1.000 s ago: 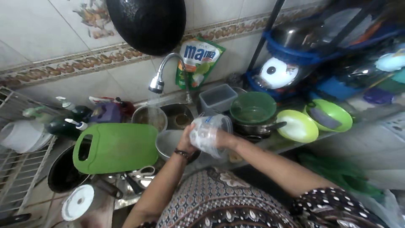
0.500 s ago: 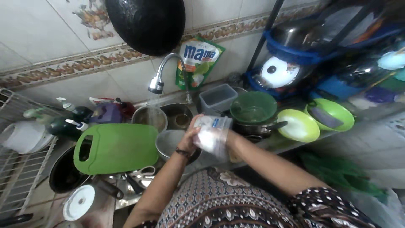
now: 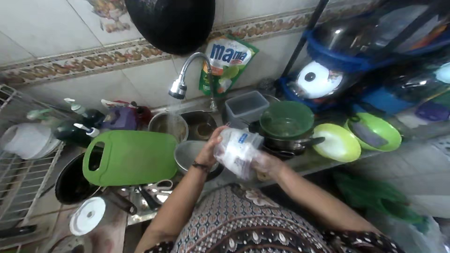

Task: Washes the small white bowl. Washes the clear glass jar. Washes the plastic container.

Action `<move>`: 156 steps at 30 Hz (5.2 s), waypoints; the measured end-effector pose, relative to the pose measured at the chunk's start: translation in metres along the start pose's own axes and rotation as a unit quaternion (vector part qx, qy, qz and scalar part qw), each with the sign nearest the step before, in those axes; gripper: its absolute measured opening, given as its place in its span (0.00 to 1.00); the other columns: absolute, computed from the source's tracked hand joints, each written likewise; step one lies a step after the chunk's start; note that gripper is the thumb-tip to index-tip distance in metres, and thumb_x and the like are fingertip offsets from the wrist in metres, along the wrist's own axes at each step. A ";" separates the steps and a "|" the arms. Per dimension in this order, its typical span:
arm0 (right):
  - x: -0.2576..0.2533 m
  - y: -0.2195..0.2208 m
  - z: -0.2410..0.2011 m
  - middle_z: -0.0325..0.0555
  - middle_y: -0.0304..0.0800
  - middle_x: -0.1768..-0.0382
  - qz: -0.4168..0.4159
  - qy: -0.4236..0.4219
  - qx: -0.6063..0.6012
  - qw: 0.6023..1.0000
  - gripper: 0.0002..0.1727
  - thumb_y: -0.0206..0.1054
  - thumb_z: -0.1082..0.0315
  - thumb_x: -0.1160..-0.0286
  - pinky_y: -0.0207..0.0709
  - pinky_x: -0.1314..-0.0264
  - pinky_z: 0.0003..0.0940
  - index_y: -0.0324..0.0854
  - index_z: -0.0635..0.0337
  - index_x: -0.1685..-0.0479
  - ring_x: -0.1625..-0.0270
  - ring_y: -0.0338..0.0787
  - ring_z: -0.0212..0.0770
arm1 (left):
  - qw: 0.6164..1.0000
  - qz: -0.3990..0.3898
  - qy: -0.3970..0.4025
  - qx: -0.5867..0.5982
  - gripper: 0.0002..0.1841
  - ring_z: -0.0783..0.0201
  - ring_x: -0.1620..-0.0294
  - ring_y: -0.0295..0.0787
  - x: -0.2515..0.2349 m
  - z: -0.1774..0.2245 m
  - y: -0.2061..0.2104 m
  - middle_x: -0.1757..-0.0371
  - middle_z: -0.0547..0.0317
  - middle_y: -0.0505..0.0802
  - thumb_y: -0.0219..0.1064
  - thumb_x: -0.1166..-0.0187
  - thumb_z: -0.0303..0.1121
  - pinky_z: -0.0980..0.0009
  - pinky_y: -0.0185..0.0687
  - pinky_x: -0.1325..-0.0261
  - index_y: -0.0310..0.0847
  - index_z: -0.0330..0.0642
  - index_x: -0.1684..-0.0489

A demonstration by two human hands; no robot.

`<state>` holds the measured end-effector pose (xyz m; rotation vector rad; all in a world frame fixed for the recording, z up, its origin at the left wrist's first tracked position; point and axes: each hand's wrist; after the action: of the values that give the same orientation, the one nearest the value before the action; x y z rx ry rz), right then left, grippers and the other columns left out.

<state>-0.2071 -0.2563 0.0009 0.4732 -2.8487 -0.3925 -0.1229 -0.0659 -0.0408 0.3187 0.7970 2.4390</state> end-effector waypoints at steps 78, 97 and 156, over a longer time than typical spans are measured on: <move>-0.065 0.002 -0.046 0.44 0.91 0.63 0.197 0.005 0.059 0.979 0.23 0.72 0.79 0.31 0.86 0.65 0.31 0.77 0.60 0.35 0.67 0.89 0.34 | 0.987 0.097 0.075 -0.100 0.67 0.65 0.42 0.89 -0.019 -0.013 -0.005 0.33 0.55 0.85 0.83 0.54 0.57 0.62 0.88 0.40 0.37 0.54 0.09; -0.062 0.003 -0.041 0.46 0.91 0.60 0.152 0.017 0.076 0.985 0.24 0.73 0.83 0.34 0.88 0.58 0.32 0.77 0.63 0.36 0.63 0.91 0.35 | 0.992 0.123 0.003 -0.023 0.50 0.65 0.49 0.89 -0.016 -0.019 0.001 0.44 0.54 0.89 0.72 0.42 0.48 0.63 0.88 0.45 0.50 0.49 0.13; -0.078 -0.033 -0.049 0.64 0.81 0.27 0.308 -0.017 0.282 0.908 0.32 0.70 0.77 0.25 0.74 0.23 0.55 0.72 0.62 0.18 0.26 0.82 0.57 | 0.985 0.168 -0.033 -0.035 0.43 0.47 0.34 0.86 -0.026 0.030 0.015 0.29 0.40 0.84 0.19 0.13 0.64 0.47 0.86 0.39 0.59 0.41 0.15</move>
<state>-0.1135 -0.2704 0.0235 -0.3673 -2.9015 0.5527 -0.0962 -0.0767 -0.0092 0.5428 0.6700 2.7459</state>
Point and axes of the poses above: each hand's wrist, its own x-axis away from the middle knuckle, its own y-axis out of the palm, z = x × y
